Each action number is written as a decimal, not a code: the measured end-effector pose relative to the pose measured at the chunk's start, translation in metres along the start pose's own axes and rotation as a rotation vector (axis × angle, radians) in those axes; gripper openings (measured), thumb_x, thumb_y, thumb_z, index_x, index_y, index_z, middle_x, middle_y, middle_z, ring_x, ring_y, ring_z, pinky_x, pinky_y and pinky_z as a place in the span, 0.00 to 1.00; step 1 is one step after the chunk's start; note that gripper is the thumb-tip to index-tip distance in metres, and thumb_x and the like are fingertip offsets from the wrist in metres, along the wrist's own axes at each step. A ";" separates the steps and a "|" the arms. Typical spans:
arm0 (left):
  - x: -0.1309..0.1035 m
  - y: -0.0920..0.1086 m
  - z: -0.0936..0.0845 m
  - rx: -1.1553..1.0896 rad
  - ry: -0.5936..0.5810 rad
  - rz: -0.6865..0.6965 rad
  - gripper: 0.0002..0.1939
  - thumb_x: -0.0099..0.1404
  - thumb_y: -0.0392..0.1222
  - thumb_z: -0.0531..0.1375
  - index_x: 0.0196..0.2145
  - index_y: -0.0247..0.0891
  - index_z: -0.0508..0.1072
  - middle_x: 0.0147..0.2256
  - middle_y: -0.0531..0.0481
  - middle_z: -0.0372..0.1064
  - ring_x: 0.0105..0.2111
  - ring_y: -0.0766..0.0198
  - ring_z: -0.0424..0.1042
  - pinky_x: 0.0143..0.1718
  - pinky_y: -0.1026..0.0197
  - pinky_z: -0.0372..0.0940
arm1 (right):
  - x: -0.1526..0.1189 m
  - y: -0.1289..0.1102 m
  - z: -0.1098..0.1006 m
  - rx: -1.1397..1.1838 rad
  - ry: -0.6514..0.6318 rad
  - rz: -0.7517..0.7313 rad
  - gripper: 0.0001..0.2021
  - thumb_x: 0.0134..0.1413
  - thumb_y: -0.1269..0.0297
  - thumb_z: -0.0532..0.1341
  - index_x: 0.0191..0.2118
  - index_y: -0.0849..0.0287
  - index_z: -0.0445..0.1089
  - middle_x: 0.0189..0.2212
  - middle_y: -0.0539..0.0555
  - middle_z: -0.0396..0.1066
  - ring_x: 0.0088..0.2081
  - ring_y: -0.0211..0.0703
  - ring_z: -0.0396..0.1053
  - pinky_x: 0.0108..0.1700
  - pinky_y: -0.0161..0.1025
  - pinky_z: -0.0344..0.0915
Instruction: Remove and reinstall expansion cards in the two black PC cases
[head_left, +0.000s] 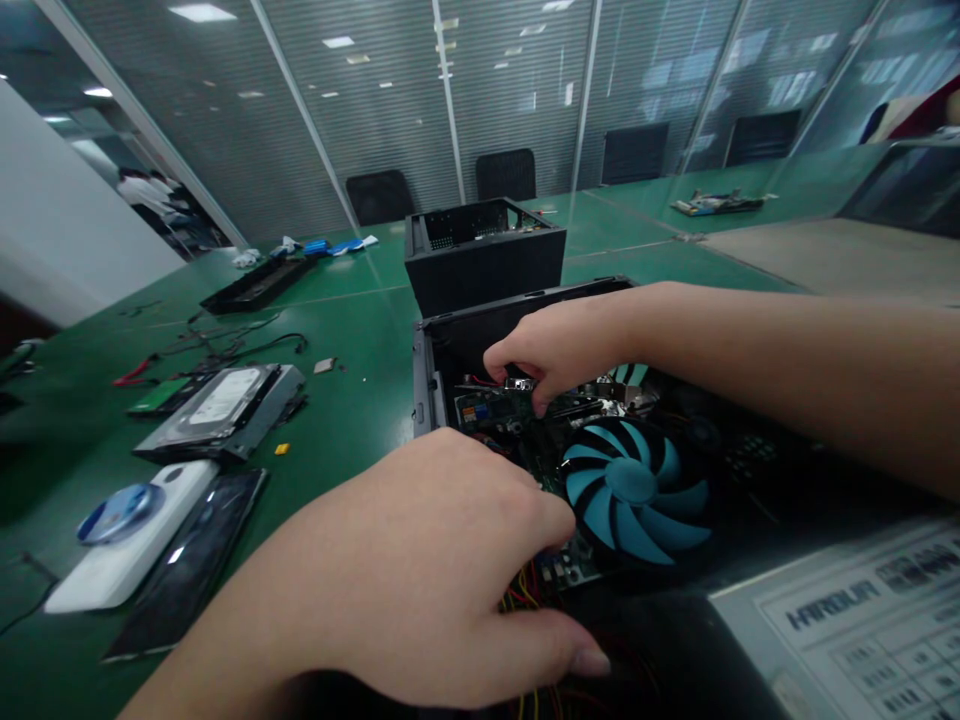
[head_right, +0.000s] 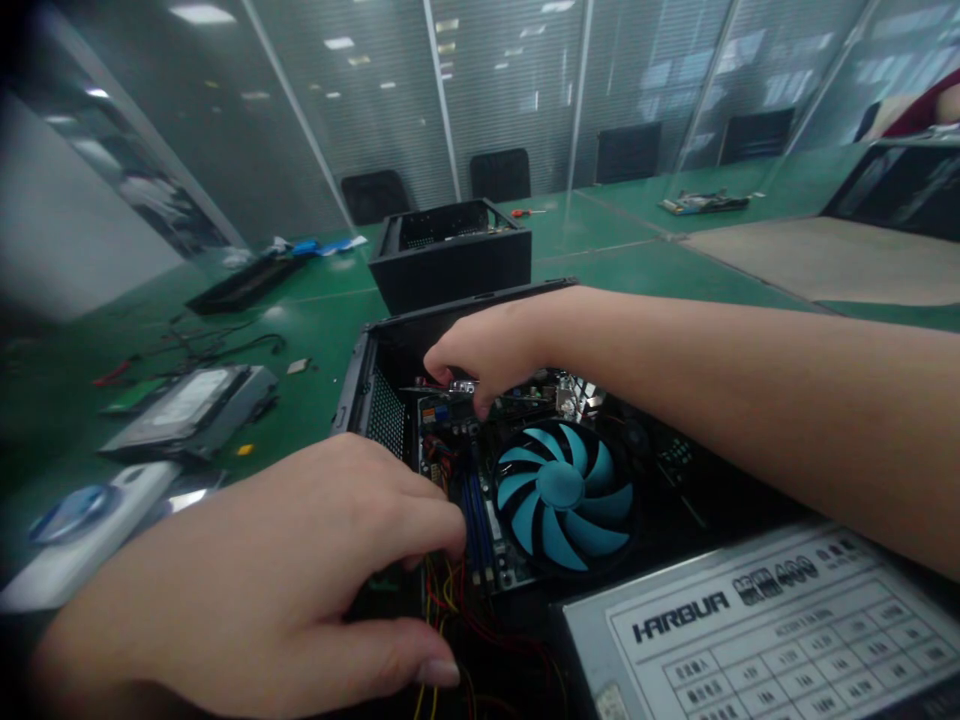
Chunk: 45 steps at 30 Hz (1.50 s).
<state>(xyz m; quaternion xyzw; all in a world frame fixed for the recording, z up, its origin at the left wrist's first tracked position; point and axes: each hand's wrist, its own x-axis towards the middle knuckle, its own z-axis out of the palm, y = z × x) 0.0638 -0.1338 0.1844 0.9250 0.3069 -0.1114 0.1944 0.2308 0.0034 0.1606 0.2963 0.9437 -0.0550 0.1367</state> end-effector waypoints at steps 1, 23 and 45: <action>0.000 0.000 0.000 0.000 0.000 0.001 0.20 0.65 0.61 0.58 0.29 0.42 0.72 0.25 0.54 0.71 0.26 0.64 0.69 0.25 0.62 0.56 | 0.000 0.000 0.001 -0.005 -0.004 0.001 0.27 0.45 0.58 0.71 0.53 0.53 0.69 0.40 0.52 0.75 0.37 0.45 0.70 0.35 0.40 0.55; -0.001 -0.001 0.001 -0.020 0.025 0.004 0.20 0.64 0.61 0.59 0.30 0.42 0.73 0.25 0.53 0.71 0.26 0.64 0.70 0.26 0.63 0.58 | 0.000 -0.004 0.004 -0.026 -0.029 0.027 0.28 0.45 0.59 0.71 0.55 0.51 0.68 0.43 0.54 0.76 0.41 0.49 0.72 0.37 0.42 0.59; 0.000 -0.001 -0.001 -0.018 0.012 0.004 0.20 0.64 0.61 0.58 0.29 0.41 0.74 0.25 0.51 0.72 0.27 0.63 0.71 0.26 0.63 0.59 | 0.000 -0.001 0.007 0.003 0.025 0.015 0.29 0.44 0.60 0.72 0.54 0.51 0.69 0.41 0.52 0.76 0.38 0.47 0.71 0.35 0.41 0.56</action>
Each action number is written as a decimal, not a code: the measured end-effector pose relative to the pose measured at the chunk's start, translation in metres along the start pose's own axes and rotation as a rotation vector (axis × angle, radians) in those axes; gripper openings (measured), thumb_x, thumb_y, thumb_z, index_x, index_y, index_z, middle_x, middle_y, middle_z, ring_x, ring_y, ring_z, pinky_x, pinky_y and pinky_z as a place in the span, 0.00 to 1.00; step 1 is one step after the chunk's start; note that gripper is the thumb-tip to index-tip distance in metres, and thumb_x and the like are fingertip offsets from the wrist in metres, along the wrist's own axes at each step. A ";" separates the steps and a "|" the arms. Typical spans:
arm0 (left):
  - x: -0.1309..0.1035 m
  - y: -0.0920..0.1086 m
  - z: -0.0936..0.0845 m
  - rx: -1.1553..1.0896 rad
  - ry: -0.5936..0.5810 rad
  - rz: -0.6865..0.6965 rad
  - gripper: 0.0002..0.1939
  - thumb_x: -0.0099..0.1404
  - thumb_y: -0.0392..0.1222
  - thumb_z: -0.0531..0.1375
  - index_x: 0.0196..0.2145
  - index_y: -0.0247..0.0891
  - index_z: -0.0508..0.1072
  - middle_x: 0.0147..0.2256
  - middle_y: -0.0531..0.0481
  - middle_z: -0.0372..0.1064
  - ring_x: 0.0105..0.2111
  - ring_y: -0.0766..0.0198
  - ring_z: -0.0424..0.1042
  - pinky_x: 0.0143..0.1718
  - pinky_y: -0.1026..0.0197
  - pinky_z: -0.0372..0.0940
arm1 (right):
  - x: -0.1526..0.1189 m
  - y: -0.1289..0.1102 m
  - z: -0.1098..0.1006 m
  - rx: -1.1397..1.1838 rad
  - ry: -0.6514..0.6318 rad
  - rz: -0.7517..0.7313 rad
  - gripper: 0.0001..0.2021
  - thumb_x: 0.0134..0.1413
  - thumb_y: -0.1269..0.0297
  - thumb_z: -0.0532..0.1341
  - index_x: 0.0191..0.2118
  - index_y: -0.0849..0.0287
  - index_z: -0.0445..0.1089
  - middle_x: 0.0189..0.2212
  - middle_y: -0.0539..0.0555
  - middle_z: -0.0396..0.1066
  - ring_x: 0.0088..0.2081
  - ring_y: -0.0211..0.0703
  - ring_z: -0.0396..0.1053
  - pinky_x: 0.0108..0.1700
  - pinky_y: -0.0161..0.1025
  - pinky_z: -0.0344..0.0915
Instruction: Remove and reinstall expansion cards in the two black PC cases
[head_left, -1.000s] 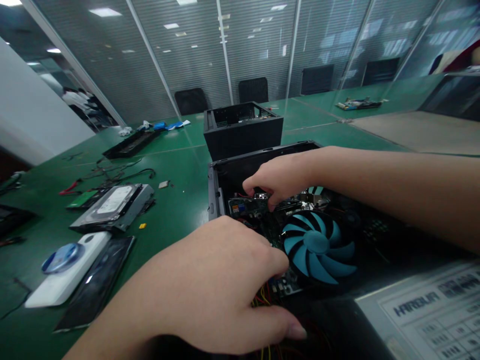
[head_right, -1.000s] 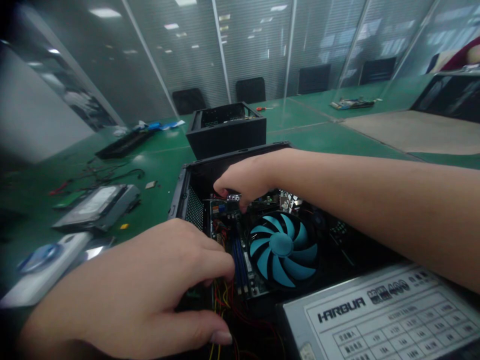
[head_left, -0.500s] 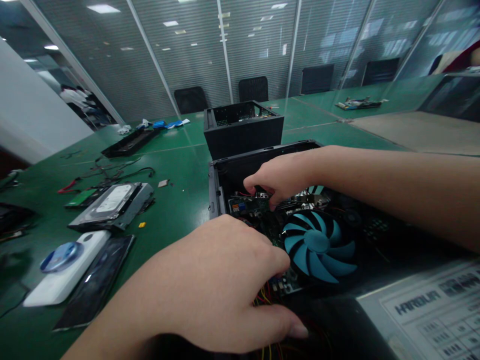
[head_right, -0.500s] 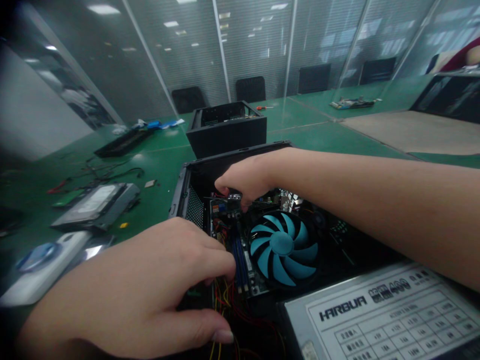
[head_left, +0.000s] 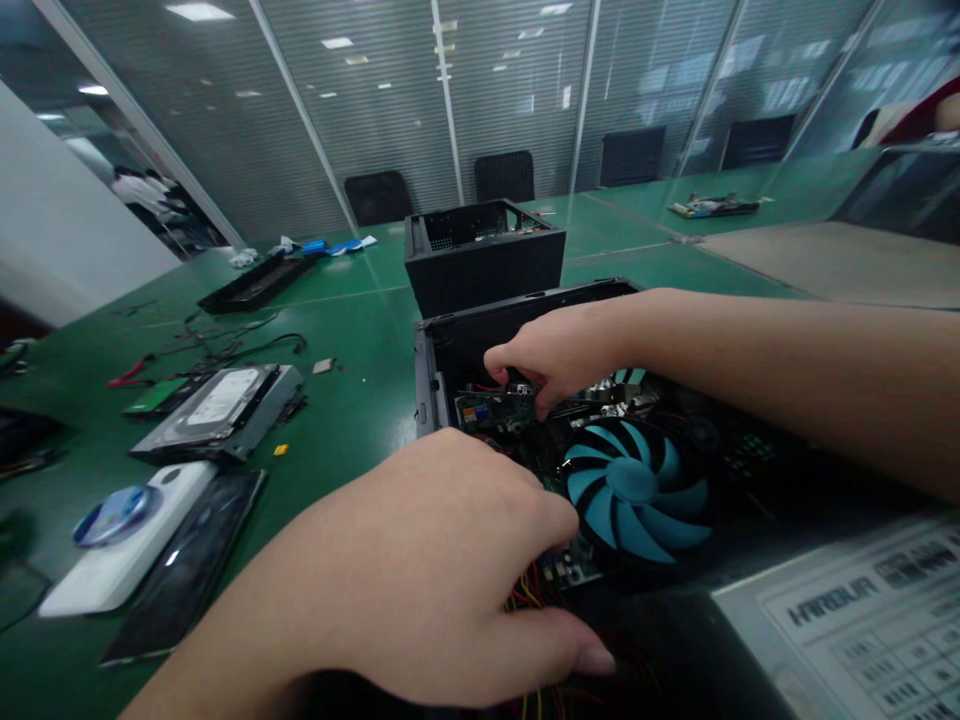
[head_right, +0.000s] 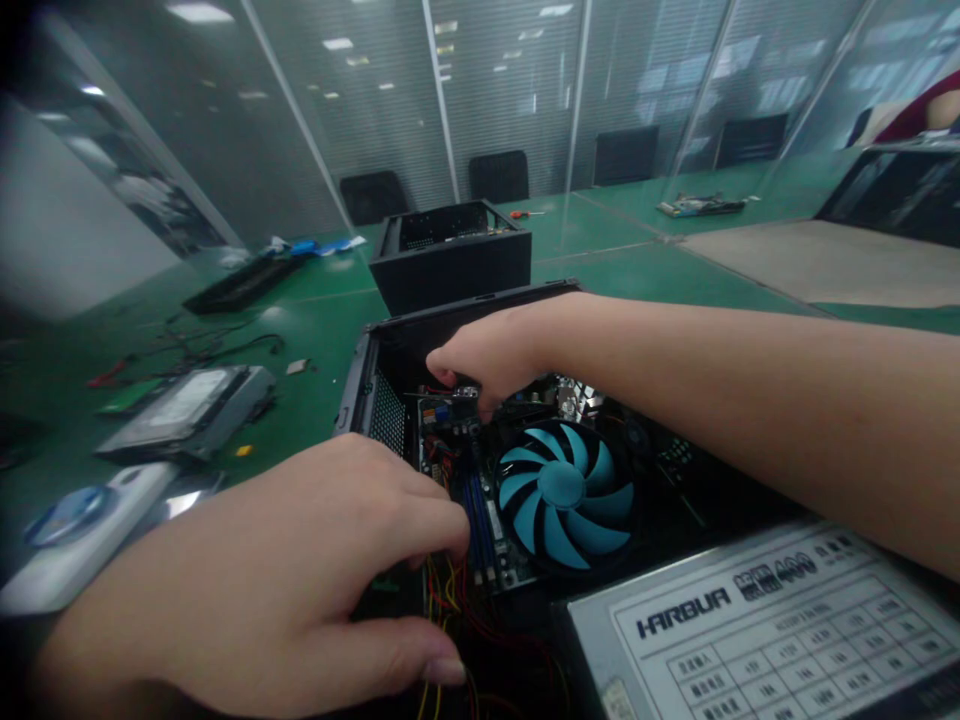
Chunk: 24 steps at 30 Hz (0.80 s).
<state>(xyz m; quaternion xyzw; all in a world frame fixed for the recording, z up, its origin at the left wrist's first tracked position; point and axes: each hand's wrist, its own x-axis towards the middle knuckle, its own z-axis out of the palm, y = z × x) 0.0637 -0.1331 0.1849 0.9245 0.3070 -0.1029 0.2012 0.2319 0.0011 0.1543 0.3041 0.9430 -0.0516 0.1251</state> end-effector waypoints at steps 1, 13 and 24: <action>0.000 0.000 0.000 0.002 0.001 0.000 0.20 0.64 0.61 0.58 0.29 0.41 0.74 0.25 0.51 0.72 0.26 0.63 0.71 0.26 0.63 0.59 | 0.000 0.001 0.000 0.000 0.003 -0.001 0.29 0.44 0.59 0.72 0.54 0.51 0.68 0.40 0.52 0.76 0.38 0.47 0.71 0.35 0.41 0.56; 0.000 0.001 -0.001 -0.025 0.003 -0.005 0.19 0.64 0.60 0.59 0.29 0.40 0.74 0.25 0.50 0.72 0.27 0.63 0.71 0.26 0.64 0.59 | 0.000 0.002 -0.005 -0.064 0.006 -0.010 0.21 0.52 0.58 0.67 0.53 0.51 0.71 0.42 0.53 0.75 0.38 0.46 0.71 0.37 0.41 0.57; -0.003 -0.001 0.001 -0.039 0.036 -0.002 0.16 0.63 0.58 0.61 0.31 0.42 0.73 0.29 0.52 0.73 0.29 0.64 0.70 0.27 0.64 0.59 | -0.001 0.010 -0.006 -0.156 0.082 0.024 0.20 0.58 0.59 0.63 0.57 0.49 0.72 0.44 0.55 0.77 0.40 0.46 0.72 0.38 0.39 0.58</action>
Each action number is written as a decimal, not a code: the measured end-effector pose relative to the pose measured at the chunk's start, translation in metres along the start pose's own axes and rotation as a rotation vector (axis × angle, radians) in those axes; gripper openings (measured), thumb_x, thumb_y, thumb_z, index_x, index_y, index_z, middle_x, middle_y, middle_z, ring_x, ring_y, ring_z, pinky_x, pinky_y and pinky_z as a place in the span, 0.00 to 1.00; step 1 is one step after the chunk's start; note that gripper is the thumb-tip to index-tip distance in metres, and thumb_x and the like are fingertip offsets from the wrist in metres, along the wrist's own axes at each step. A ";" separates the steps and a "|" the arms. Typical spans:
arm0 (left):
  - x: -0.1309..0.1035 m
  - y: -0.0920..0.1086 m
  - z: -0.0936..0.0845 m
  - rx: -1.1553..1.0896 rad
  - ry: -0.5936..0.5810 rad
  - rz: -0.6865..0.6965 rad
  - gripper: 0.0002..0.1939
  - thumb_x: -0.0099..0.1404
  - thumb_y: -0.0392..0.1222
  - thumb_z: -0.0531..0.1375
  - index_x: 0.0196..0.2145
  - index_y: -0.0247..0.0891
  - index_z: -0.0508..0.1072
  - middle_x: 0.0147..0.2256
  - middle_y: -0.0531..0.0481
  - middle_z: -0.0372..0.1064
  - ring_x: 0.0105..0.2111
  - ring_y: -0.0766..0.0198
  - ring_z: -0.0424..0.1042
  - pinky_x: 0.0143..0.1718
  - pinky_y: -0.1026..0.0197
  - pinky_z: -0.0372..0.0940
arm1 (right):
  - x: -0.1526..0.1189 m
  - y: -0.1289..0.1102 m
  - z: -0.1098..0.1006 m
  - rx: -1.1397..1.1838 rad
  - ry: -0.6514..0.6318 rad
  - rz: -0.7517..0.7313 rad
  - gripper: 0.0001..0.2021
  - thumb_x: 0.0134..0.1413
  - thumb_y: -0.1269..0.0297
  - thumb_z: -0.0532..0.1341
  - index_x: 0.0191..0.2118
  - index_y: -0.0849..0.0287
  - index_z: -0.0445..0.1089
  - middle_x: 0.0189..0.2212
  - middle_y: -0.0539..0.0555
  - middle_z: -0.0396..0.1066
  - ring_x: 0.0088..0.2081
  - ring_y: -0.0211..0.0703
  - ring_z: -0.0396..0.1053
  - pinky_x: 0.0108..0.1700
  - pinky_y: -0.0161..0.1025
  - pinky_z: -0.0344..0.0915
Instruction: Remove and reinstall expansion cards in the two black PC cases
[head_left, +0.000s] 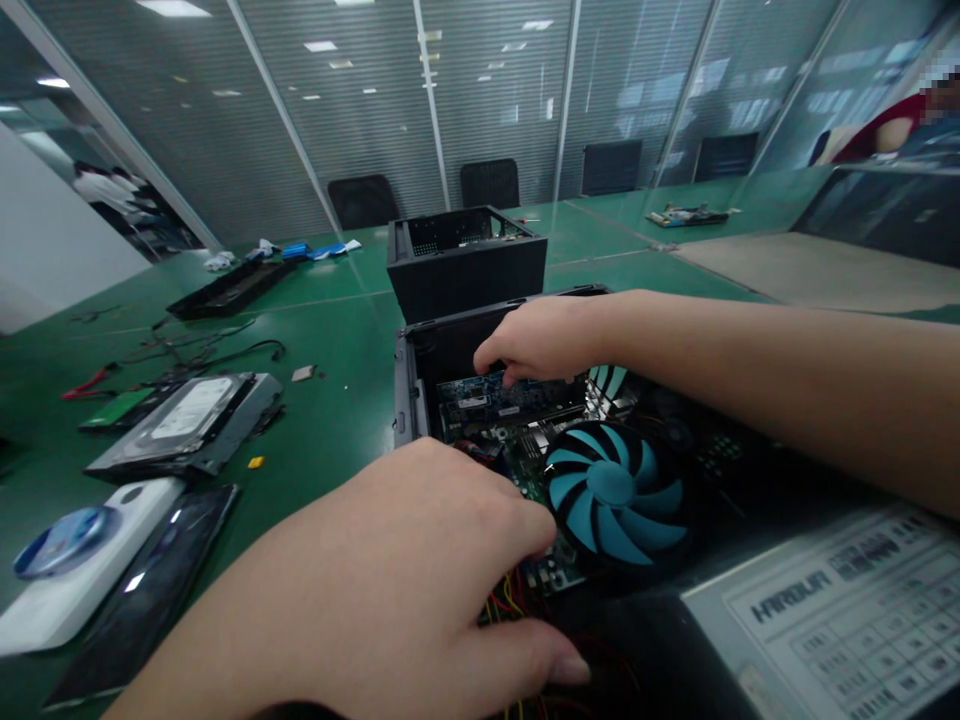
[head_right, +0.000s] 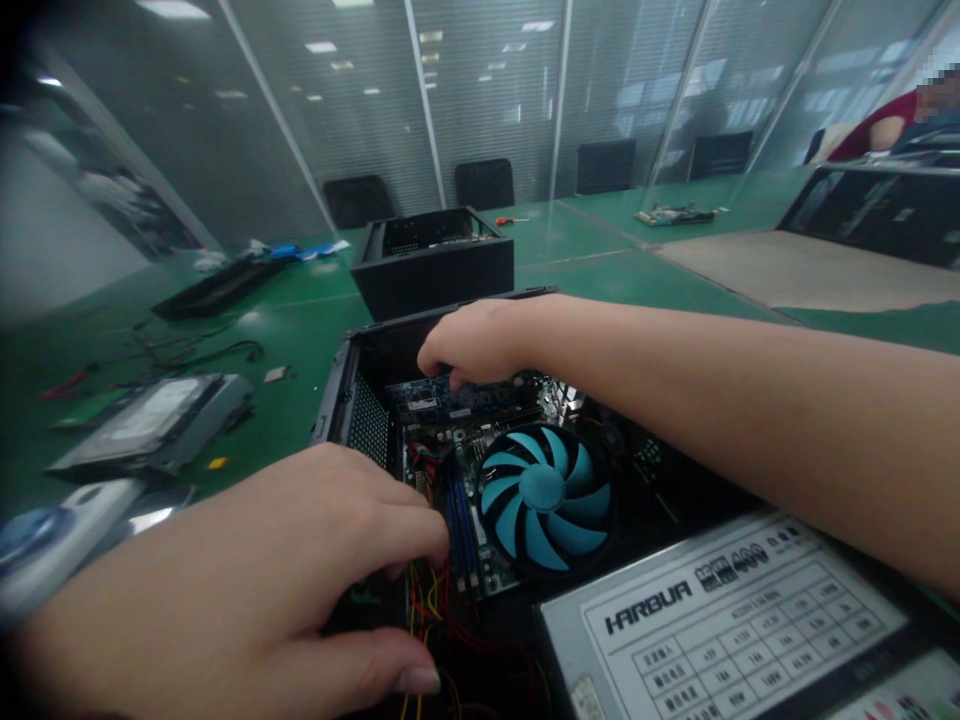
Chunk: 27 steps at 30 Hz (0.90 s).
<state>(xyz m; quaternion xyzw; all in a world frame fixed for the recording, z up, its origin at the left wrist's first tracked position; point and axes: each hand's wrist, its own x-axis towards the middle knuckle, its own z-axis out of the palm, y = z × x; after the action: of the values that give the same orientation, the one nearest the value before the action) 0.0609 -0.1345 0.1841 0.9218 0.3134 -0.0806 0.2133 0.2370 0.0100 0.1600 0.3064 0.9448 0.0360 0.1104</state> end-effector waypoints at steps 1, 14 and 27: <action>0.000 0.000 0.000 0.000 0.001 -0.003 0.16 0.63 0.58 0.61 0.31 0.42 0.73 0.29 0.52 0.73 0.29 0.64 0.70 0.28 0.64 0.60 | 0.001 0.002 0.001 0.009 -0.005 -0.010 0.20 0.58 0.60 0.62 0.56 0.50 0.73 0.45 0.55 0.77 0.40 0.45 0.73 0.38 0.39 0.59; 0.001 -0.001 0.000 -0.008 -0.014 -0.020 0.17 0.63 0.58 0.60 0.30 0.41 0.73 0.29 0.51 0.72 0.29 0.63 0.70 0.28 0.64 0.60 | 0.009 0.015 0.013 0.286 -0.119 -0.209 0.18 0.59 0.64 0.61 0.54 0.61 0.74 0.49 0.56 0.76 0.45 0.43 0.72 0.48 0.37 0.62; 0.002 0.000 -0.002 0.017 -0.050 -0.018 0.17 0.64 0.58 0.59 0.30 0.42 0.74 0.27 0.50 0.72 0.29 0.62 0.70 0.29 0.64 0.61 | 0.010 0.021 0.015 0.417 -0.234 -0.136 0.23 0.53 0.59 0.65 0.54 0.62 0.74 0.42 0.54 0.78 0.38 0.41 0.71 0.41 0.37 0.62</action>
<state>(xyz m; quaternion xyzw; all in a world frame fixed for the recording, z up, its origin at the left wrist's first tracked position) 0.0623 -0.1327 0.1859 0.9184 0.3157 -0.1081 0.2125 0.2444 0.0325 0.1459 0.2603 0.9311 -0.2030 0.1554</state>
